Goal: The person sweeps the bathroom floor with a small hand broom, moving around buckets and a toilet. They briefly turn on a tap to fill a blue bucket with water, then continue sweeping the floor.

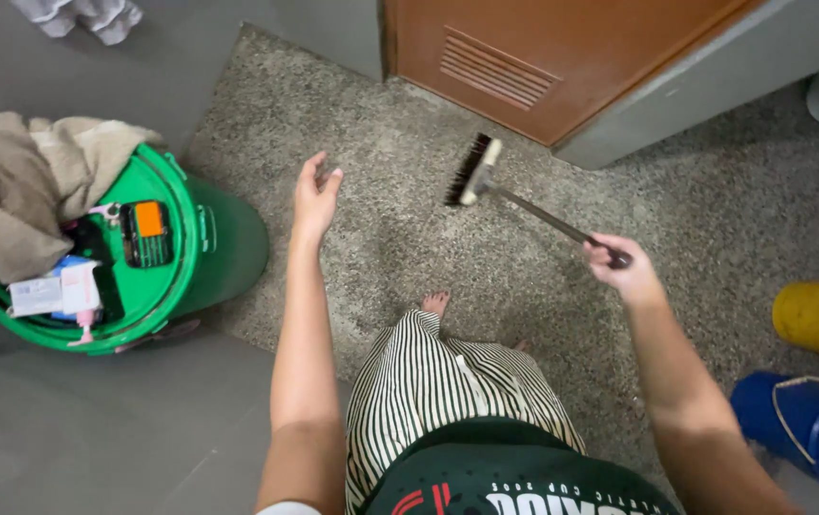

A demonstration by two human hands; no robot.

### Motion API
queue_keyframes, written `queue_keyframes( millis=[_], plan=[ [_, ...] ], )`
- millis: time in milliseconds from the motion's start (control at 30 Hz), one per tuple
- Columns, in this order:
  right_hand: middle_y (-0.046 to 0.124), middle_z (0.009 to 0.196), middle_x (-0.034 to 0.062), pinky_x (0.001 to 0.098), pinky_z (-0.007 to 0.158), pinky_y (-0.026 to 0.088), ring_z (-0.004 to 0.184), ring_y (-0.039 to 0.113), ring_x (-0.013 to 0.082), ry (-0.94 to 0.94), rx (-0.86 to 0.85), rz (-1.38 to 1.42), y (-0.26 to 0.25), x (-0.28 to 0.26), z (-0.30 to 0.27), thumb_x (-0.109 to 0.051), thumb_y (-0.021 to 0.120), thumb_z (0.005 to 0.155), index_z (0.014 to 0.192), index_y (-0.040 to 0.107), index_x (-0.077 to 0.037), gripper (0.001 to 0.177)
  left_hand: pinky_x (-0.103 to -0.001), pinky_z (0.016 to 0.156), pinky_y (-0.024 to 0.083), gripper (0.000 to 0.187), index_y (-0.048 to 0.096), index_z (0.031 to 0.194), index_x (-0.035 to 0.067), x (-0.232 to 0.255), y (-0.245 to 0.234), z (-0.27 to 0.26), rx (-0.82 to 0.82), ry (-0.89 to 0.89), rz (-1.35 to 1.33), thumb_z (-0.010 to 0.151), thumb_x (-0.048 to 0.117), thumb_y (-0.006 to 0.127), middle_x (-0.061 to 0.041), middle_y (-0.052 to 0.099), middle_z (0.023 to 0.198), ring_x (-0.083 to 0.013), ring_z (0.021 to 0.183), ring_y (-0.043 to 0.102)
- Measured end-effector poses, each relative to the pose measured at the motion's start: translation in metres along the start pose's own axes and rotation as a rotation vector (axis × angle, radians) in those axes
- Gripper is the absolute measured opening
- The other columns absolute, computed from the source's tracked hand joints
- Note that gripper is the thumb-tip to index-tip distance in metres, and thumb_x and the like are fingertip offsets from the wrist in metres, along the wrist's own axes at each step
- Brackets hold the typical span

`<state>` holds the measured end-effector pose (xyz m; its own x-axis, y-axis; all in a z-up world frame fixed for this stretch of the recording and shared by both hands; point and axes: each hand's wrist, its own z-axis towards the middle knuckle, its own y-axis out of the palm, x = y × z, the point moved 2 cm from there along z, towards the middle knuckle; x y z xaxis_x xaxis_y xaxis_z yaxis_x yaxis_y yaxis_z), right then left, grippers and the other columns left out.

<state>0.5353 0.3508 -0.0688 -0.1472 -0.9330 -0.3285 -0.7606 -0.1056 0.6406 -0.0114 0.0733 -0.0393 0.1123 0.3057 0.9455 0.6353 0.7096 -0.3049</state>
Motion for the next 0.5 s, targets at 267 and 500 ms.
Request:
queue_keyframes(
  millis=[267,500],
  plan=[
    [0.063,0.075,0.0027,0.0191,0.044,0.042,0.055,0.053,0.0069,0.013,0.363,-0.387,-0.01,0.021,-0.025,-0.013,0.065,0.093,0.094,0.056,-0.004,0.013,-0.036,0.097,0.054,0.052,0.053,0.144,0.007,0.015,0.053,0.029,-0.083,0.04,-0.037,0.097,0.022,0.069,-0.014,0.064,0.137,-0.0223,0.116,0.067],
    [0.06,0.069,0.0013,0.0218,0.039,0.043,0.049,0.053,0.0101,0.082,0.203,-0.32,0.095,0.064,-0.059,-0.015,0.067,0.092,0.093,0.054,-0.004,0.018,-0.038,0.1,0.054,0.051,0.055,0.144,0.008,0.018,0.053,0.017,-0.088,0.008,0.021,0.097,0.022,0.068,-0.014,0.068,0.133,-0.0238,0.117,0.068]
  ],
)
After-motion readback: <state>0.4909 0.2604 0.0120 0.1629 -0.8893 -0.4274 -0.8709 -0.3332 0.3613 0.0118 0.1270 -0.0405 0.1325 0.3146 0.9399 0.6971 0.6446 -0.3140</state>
